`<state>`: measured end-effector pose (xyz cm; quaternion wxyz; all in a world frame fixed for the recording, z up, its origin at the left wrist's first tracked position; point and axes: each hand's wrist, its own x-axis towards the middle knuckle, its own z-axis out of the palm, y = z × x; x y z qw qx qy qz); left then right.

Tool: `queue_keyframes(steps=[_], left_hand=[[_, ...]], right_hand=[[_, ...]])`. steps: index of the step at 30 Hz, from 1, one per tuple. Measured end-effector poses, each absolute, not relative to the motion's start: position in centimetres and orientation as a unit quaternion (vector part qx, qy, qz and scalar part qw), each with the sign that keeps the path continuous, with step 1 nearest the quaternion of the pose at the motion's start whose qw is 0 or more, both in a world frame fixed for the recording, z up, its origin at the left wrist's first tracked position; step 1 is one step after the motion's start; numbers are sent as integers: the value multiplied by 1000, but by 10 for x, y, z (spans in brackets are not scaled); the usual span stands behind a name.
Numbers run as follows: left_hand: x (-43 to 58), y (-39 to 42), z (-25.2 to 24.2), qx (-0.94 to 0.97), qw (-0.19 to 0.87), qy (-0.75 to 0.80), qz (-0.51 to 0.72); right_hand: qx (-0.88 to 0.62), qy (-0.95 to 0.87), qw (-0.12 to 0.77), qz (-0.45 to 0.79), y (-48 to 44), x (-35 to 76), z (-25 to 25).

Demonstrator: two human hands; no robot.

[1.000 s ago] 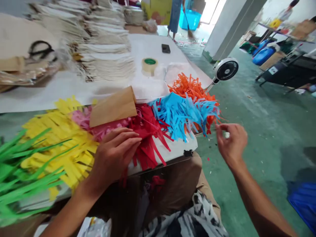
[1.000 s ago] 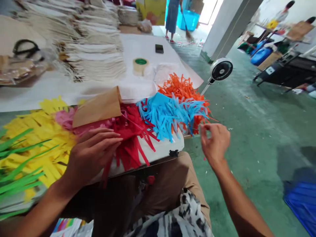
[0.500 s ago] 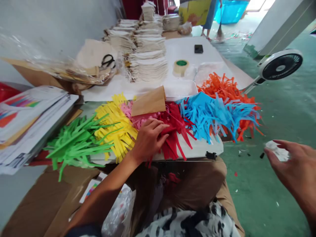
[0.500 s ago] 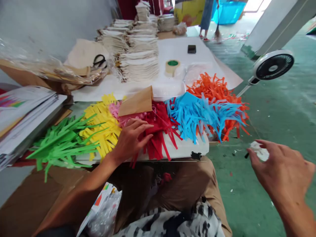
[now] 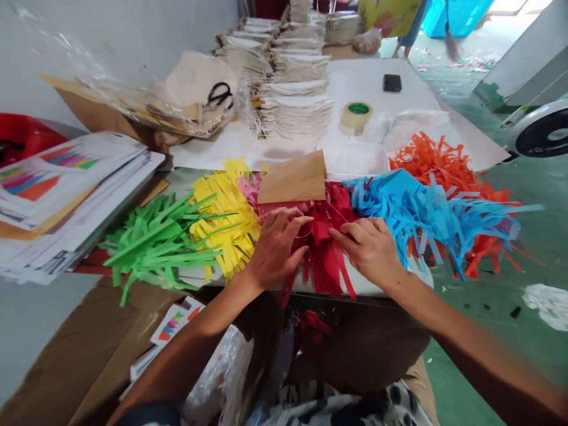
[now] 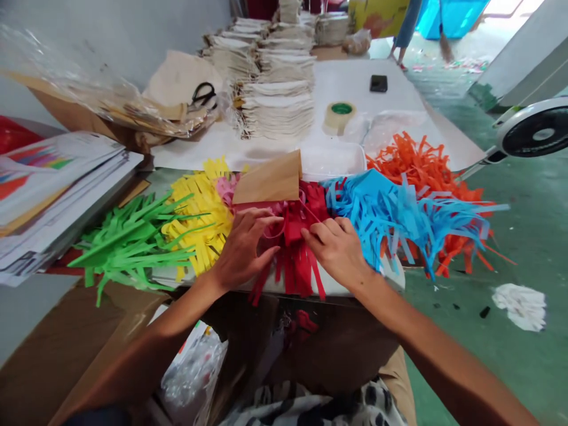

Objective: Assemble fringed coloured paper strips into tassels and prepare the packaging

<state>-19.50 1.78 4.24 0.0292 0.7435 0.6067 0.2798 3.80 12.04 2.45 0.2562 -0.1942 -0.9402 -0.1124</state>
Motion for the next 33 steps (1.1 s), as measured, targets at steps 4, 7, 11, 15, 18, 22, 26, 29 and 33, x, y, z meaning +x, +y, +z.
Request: queue_keyframes(steps=[4,7,11,15,18,22,26,29,33], left_hand=[[-197,19,38,737,28,604,301],[-189,22,40,727,40,599,334],[-179,27,45,701,40,592,396],[-177,33,48,695,45,577,427],[-181,39,46,692,40,588,416],[-186,47,39,724,-5,586,365],[-189,54,33,751,-33,574,325],[-190,56,33,764,-22,576,290],[-191,59,37,771,5,589,243]], right_hand=[[-208,-936,283,-24,130,41,38],[-238,-923,284,105,137,37,52],[-254,-891,299,227,148,33,69],[-245,-882,330,231,153,32,78],[-244,-883,347,202,152,29,83],[-239,-894,345,158,151,22,90],[-230,-897,347,151,152,14,101],[-234,-883,370,169,152,12,115],[-253,-839,443,191,147,28,140]])
